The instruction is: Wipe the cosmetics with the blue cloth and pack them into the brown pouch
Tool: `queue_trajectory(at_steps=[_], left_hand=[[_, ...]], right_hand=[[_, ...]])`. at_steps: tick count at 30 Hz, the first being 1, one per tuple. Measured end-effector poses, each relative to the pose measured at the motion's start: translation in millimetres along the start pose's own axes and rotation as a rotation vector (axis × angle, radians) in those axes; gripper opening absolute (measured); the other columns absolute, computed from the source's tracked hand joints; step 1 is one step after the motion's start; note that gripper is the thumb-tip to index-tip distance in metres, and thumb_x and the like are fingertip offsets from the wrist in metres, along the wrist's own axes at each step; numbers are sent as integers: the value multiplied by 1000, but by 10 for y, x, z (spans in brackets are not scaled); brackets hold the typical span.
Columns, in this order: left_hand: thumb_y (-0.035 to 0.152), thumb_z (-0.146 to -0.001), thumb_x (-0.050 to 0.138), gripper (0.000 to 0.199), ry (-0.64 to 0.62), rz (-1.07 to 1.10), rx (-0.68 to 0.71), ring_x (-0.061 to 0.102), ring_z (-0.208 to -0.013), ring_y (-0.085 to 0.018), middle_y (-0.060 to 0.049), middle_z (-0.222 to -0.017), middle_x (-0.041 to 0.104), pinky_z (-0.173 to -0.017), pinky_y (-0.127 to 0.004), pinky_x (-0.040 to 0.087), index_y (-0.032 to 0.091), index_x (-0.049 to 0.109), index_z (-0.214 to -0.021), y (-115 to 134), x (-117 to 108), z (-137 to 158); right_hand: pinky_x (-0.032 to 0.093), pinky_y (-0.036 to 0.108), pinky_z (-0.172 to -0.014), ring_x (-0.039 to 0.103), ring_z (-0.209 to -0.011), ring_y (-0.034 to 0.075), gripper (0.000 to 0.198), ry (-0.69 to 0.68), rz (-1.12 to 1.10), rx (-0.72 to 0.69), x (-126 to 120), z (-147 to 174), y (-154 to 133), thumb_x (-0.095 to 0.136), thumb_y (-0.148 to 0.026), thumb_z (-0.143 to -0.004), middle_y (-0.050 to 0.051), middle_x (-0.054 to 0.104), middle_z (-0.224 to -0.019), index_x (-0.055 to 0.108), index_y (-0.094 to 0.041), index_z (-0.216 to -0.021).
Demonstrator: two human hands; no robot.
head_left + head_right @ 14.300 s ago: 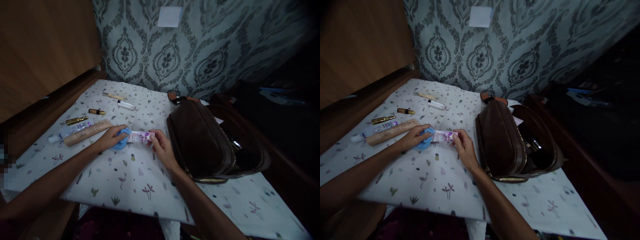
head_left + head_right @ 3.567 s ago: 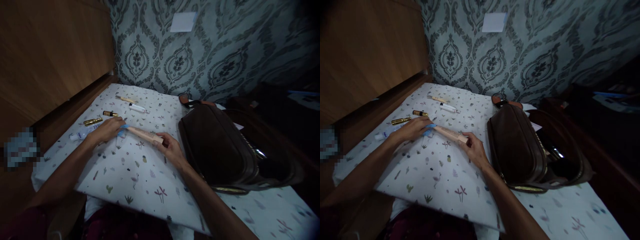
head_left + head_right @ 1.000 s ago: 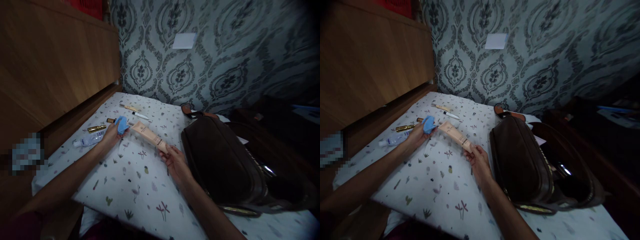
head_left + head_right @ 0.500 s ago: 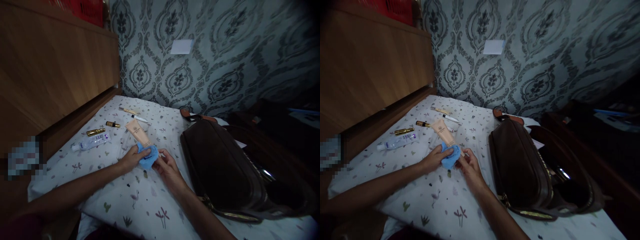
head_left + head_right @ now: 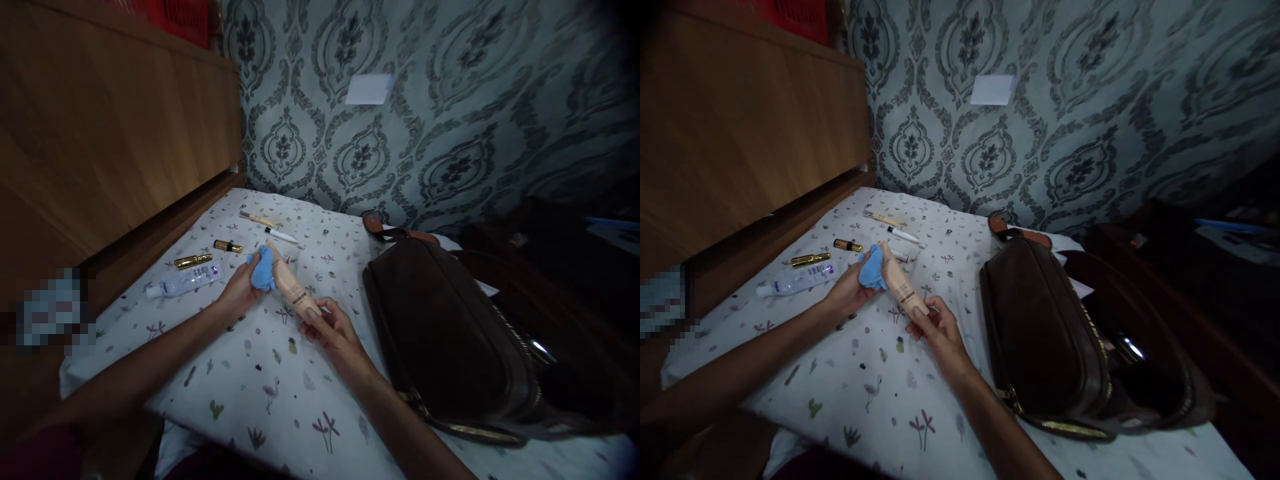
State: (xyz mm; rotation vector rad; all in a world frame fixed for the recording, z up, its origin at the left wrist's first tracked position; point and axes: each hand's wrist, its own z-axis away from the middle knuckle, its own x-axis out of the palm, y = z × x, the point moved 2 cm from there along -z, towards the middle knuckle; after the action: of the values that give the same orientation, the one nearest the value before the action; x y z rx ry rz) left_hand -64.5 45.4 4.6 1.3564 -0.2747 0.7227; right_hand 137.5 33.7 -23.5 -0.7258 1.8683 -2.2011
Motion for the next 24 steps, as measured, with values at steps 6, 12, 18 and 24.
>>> queue_trajectory(at_steps=[6, 12, 18, 24], left_hand=[[49, -82, 77, 39, -106, -7, -49, 63, -64, -13, -2, -72, 68, -60, -23, 53, 12, 67, -89, -129, 40, 52], [50, -63, 90, 58, -484, -215, -178, 68, -69, -19, -8, -81, 72, -67, -30, 55, 10, 67, -99, -395, 109, 224], [42, -63, 91, 58, -503, -245, -138, 69, -88, -20, -8, -98, 74, -83, -32, 54, 13, 67, -107, -395, 107, 241], [47, -66, 88, 60, -509, -384, -93, 68, -87, -20, -8, -100, 73, -79, -30, 53, 13, 65, -109, -354, 103, 242]], right_hand=[[42, 28, -61, 58, -63, 14, 43, -52, 105, -46, 30, 25, -8, 70, -61, -81, 1, 67, -77, 53, -22, -91], [42, 25, -54, 56, -56, 12, 45, -68, 155, -88, 75, 28, -46, 71, -62, -79, -3, 63, -68, 50, -23, -88], [42, 24, -54, 52, -59, 12, 40, 25, 376, -163, 7, -18, -36, 75, -54, -74, -3, 59, -70, 59, -21, -89], [45, 27, -63, 53, -67, 15, 38, 45, 465, -142, 4, -16, -90, 74, -52, -70, -2, 61, -72, 64, -19, -87]])
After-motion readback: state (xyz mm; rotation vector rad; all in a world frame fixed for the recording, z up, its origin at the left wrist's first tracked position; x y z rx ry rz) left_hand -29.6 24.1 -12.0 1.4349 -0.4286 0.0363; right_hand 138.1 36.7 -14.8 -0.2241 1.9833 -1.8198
